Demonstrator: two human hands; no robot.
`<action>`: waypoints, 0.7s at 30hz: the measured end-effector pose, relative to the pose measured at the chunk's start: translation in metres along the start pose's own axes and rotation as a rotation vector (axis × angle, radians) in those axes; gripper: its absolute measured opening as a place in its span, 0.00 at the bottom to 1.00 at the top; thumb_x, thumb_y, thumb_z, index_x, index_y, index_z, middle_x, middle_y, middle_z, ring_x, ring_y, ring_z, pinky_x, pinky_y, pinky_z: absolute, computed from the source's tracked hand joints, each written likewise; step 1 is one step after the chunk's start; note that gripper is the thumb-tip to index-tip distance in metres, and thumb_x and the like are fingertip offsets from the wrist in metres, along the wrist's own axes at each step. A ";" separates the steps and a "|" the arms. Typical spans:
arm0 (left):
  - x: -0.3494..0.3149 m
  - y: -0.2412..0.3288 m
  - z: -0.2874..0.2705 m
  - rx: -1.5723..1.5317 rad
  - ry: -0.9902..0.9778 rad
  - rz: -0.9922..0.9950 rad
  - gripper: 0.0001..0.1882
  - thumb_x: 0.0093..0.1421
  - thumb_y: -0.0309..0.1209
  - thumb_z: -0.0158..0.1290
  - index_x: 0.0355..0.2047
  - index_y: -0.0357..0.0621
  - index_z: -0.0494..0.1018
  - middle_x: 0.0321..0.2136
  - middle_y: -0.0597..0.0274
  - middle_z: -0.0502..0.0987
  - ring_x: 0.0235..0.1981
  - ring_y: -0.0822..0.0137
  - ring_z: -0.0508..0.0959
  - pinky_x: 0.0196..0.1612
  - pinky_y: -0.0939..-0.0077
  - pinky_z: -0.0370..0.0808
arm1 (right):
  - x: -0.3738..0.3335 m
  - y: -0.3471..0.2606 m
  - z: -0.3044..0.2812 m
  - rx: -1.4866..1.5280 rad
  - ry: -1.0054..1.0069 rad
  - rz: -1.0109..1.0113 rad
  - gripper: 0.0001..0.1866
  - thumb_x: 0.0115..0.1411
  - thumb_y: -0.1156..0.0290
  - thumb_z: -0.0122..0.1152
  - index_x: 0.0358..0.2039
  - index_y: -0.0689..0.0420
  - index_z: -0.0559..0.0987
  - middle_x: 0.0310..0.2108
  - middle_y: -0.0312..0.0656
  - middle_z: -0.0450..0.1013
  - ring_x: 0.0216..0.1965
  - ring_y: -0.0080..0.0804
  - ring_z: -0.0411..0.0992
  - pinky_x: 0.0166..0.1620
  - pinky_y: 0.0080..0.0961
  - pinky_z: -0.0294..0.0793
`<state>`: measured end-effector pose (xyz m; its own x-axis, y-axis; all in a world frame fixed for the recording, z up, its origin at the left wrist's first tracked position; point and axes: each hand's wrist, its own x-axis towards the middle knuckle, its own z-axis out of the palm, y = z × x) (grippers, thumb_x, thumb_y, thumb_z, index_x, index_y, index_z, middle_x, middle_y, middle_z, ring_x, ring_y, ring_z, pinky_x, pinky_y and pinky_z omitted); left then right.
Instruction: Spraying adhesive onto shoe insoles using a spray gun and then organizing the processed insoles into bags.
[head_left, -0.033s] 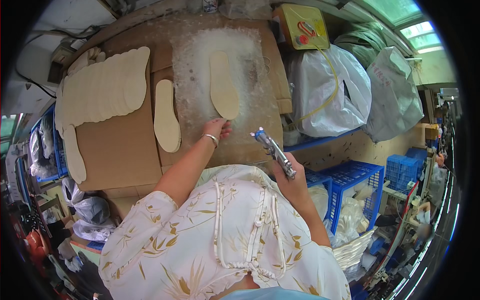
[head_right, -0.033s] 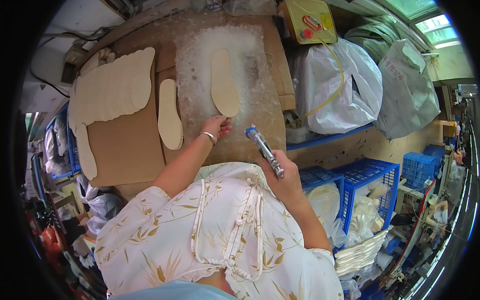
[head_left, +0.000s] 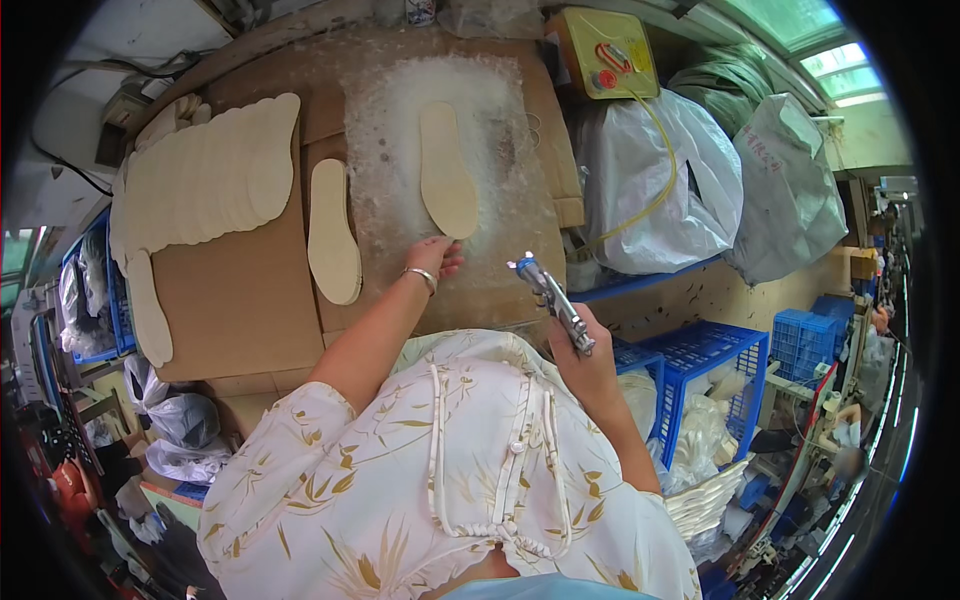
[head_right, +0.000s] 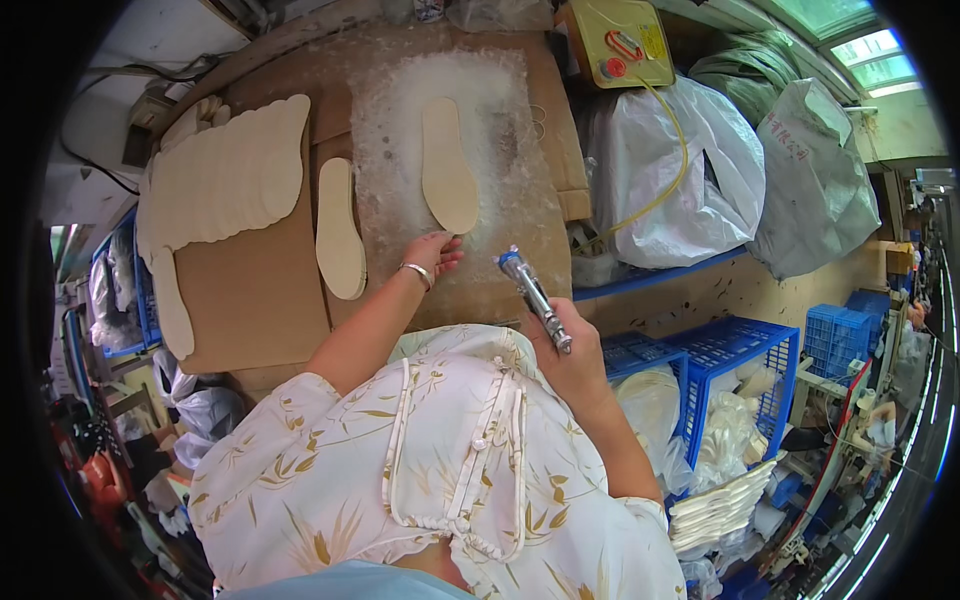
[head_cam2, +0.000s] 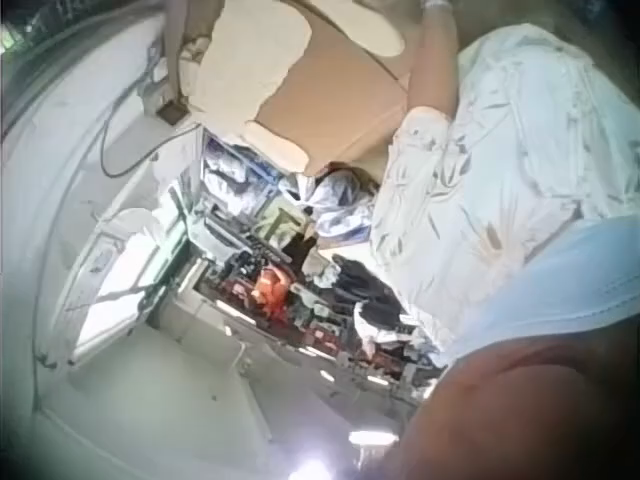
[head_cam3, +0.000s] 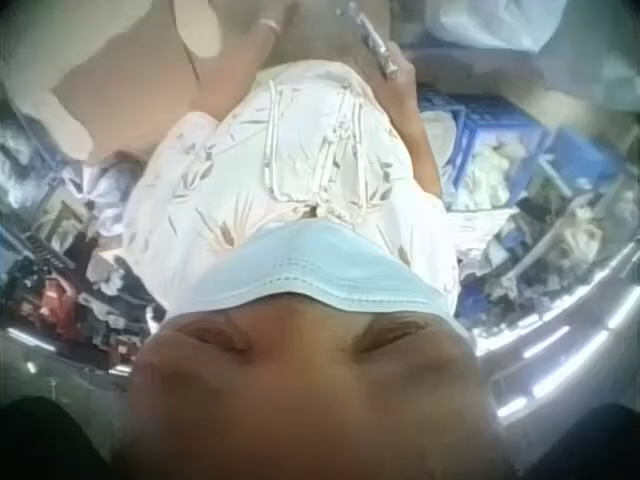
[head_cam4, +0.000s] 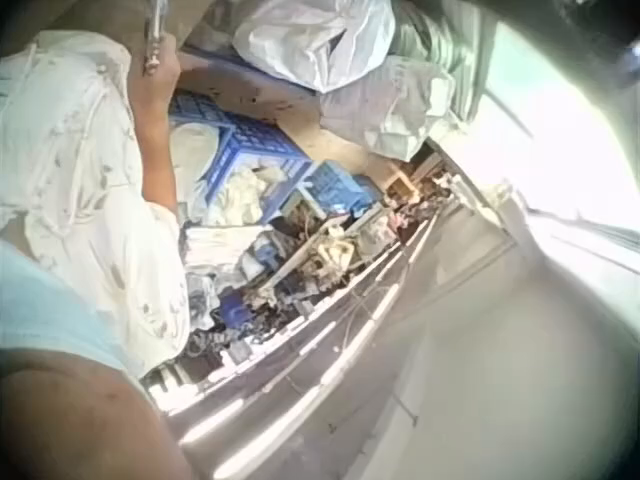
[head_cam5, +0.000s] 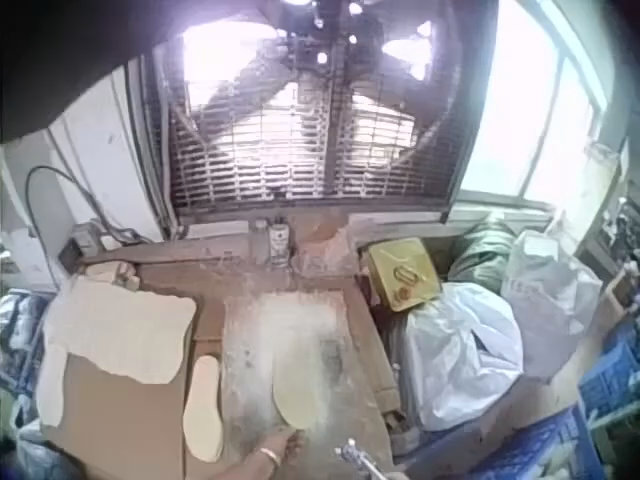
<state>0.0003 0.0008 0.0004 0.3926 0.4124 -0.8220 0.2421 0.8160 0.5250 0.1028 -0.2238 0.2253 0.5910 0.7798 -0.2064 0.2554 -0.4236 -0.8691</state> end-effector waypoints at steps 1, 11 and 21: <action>0.000 0.001 0.000 0.000 -0.008 -0.001 0.12 0.62 0.35 0.50 0.43 0.43 0.71 0.34 0.63 0.78 0.29 0.68 0.79 0.28 0.77 0.76 | 0.000 0.000 0.000 0.010 0.040 0.057 0.11 0.59 0.68 0.61 0.37 0.60 0.73 0.21 0.43 0.71 0.21 0.30 0.66 0.28 0.23 0.68; 0.000 -0.003 0.006 -0.016 -0.004 0.006 0.11 0.62 0.34 0.51 0.42 0.43 0.71 0.34 0.63 0.78 0.28 0.68 0.79 0.27 0.78 0.76 | -0.005 0.003 -0.009 -0.049 0.024 -0.032 0.09 0.59 0.69 0.60 0.36 0.60 0.73 0.19 0.44 0.69 0.19 0.30 0.65 0.27 0.25 0.68; 0.000 -0.004 0.000 -0.016 0.012 0.007 0.11 0.61 0.33 0.51 0.42 0.43 0.71 0.34 0.63 0.78 0.28 0.68 0.79 0.26 0.78 0.76 | -0.013 0.008 -0.010 -0.019 -0.008 0.017 0.09 0.59 0.69 0.61 0.35 0.61 0.73 0.19 0.43 0.69 0.19 0.27 0.65 0.26 0.23 0.67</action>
<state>-0.0006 -0.0024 -0.0013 0.3833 0.4234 -0.8209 0.2251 0.8191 0.5276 0.1052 -0.2416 0.2260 0.5893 0.7761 -0.2244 0.2602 -0.4453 -0.8568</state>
